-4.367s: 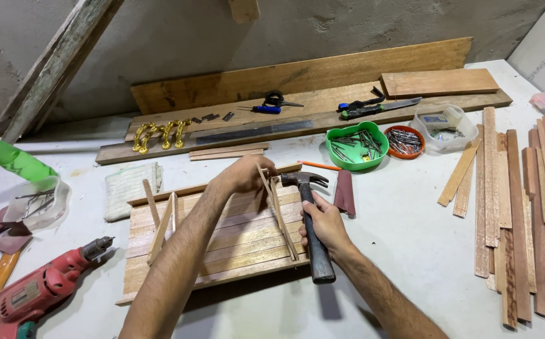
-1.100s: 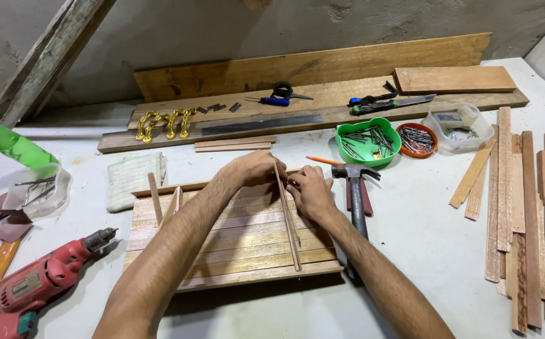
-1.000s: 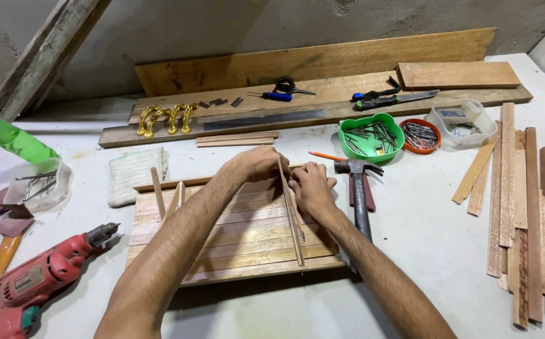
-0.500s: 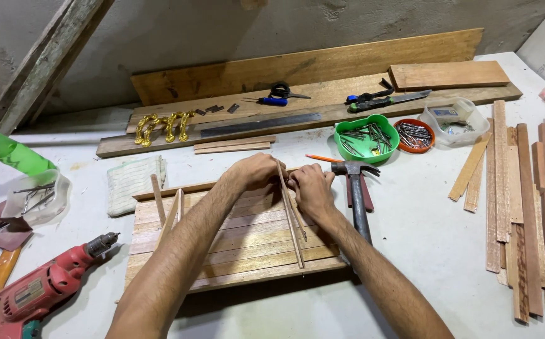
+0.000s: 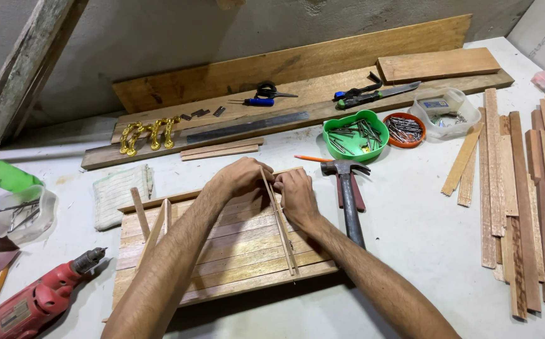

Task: Hammering wooden slats to assemble a shelf or crate.

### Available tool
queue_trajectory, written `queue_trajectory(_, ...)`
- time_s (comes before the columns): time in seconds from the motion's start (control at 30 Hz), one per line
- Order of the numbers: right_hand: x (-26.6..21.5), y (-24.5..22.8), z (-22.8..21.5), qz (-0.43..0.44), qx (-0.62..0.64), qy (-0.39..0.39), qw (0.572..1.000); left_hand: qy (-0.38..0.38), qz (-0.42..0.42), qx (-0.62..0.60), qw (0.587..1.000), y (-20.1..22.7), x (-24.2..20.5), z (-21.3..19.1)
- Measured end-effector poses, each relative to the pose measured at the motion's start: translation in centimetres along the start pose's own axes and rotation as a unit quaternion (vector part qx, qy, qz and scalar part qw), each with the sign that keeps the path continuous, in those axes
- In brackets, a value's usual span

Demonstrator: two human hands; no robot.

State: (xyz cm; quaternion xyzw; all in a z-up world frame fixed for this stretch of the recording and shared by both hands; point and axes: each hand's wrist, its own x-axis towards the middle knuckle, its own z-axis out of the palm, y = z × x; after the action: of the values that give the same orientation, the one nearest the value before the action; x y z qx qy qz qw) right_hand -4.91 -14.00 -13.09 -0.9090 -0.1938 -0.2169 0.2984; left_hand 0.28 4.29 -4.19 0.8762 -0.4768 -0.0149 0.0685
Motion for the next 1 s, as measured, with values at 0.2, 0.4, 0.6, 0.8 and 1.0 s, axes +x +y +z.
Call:
queue_trajectory(0.2,0.1,-0.5,-0.8,-0.019,0.042,0.005,0.999,-0.025,-0.034,0.039,0.998,-1.0,0.0,1.3)
queue_trajectory(0.4,0.2,-1.9,-2.6,0.055,0.101,-0.002,0.993,-0.048,-0.051,0.022,0.997,-0.1,0.0,0.6)
queue_trajectory(0.6,1.0,-4.2,-4.9,0.238,0.219,-0.016,0.946,-0.048,-0.035,0.044,0.997,0.1,0.3,0.5)
queue_trajectory(0.8,1.8,-4.5,-5.0,0.259,0.23,0.018,0.938,-0.033,-0.043,0.068,0.996,-0.4,0.1,0.4)
queue_trajectory(1.0,2.0,-3.9,-4.8,0.255,0.215,-0.014,0.943,-0.047,-0.072,0.025,0.996,0.1,0.1,-0.1)
